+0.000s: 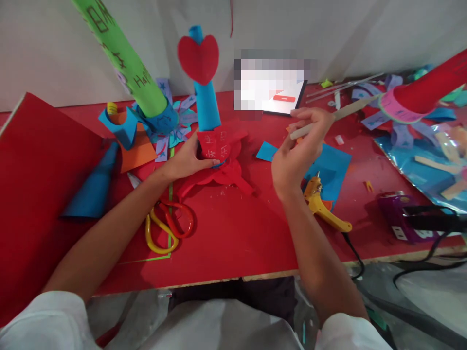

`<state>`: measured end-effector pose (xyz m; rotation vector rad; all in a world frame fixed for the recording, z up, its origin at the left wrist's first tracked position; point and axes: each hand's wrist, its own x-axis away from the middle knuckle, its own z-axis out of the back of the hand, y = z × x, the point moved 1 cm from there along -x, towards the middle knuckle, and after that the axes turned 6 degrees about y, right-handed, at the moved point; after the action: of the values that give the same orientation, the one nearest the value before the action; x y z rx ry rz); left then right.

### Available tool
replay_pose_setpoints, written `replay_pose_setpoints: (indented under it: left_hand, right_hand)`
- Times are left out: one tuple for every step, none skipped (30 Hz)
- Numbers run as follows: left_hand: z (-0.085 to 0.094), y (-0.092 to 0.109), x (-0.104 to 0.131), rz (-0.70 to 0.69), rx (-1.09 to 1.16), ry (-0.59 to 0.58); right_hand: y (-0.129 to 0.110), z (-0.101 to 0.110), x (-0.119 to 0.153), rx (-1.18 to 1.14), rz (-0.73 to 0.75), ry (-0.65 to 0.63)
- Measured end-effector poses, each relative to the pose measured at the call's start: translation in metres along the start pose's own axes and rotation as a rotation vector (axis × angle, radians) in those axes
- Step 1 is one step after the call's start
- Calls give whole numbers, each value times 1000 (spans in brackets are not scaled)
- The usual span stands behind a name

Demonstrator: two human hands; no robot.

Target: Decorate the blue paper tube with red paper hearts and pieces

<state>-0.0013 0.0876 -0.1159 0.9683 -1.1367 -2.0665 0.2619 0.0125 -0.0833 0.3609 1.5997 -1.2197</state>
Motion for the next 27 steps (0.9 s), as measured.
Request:
replay_pose_setpoints:
  left_hand:
    - [7,1,-1,-8,-3,-20]
    - [14,2,-3,-12,-17,-55]
    - [20,4,-4,-7,-58,-90]
    - [26,7,-6,2,-95,-99]
    - [31,11,-7,6,-126,-99]
    - [32,15,-8,7,-143,-84]
    - [31,18,-9,8,-143,-57]
    - [28,22,-10,11,-133,-18]
    - [23,25,-11,18,-120,33]
    - [18,27,-11,28,-118,91]
    - [12,29,-12,42,-131,152]
    - [7,30,-13,56,-152,202]
    - [4,32,-14,61,-171,241]
    - [3,33,-14,58,-185,264]
    - [5,34,-15,46,-190,270]
    - [8,36,-16,31,-188,262]
    - [12,37,-16,19,-182,240]
    - [17,39,-17,14,-173,208]
    - [21,40,-17,17,-160,174]
    - [25,40,-17,26,-144,144]
    - [27,39,-17,37,-126,123]
    - [29,38,-17,44,-105,116]
    - [29,36,-17,45,-83,124]
    - [28,33,-18,39,-62,142]
    - [27,30,-19,30,-41,162]
    - [26,27,-19,20,-20,179]
    - [24,23,-20,11,2,188]
  right_hand:
    - [-3,-1,2,-13,-1,-26]
    - [-7,-2,4,-14,-1,-51]
    - [-11,-4,7,-5,2,-81]
    - [-14,-5,10,8,6,-108]
    - [-18,-7,12,17,8,-131]
    - [-22,-8,14,19,7,-148]
    - [-24,-8,16,10,-3,-158]
    - [-27,-9,17,-8,-17,-170]
    - [-28,-10,19,-30,-35,-181]
    - [-29,-10,19,-49,-56,-194]
    - [-30,-10,20,-65,-74,-212]
    - [-30,-10,21,-76,-86,-234]
    - [-29,-10,23,-84,-90,-262]
    - [-28,-10,25,-89,-80,-303]
    - [-28,-10,27,-92,-58,-354]
    - [-28,-10,30,-95,-23,-416]
    - [-28,-10,34,-99,21,-483]
    - [-29,-10,38,-106,67,-552]
    - [-31,-10,42,-119,111,-619]
    - [-33,-10,46,-136,149,-678]
    - [-35,-11,51,-153,181,-731]
    - [-38,-11,55,-165,215,-773]
    - [-40,-12,59,-170,258,-805]
    - [-43,-13,62,-162,309,-832]
    - [-45,-15,65,-144,365,-855]
    - [-47,-16,67,-119,423,-879]
    - [-49,-17,68,-90,476,-912]
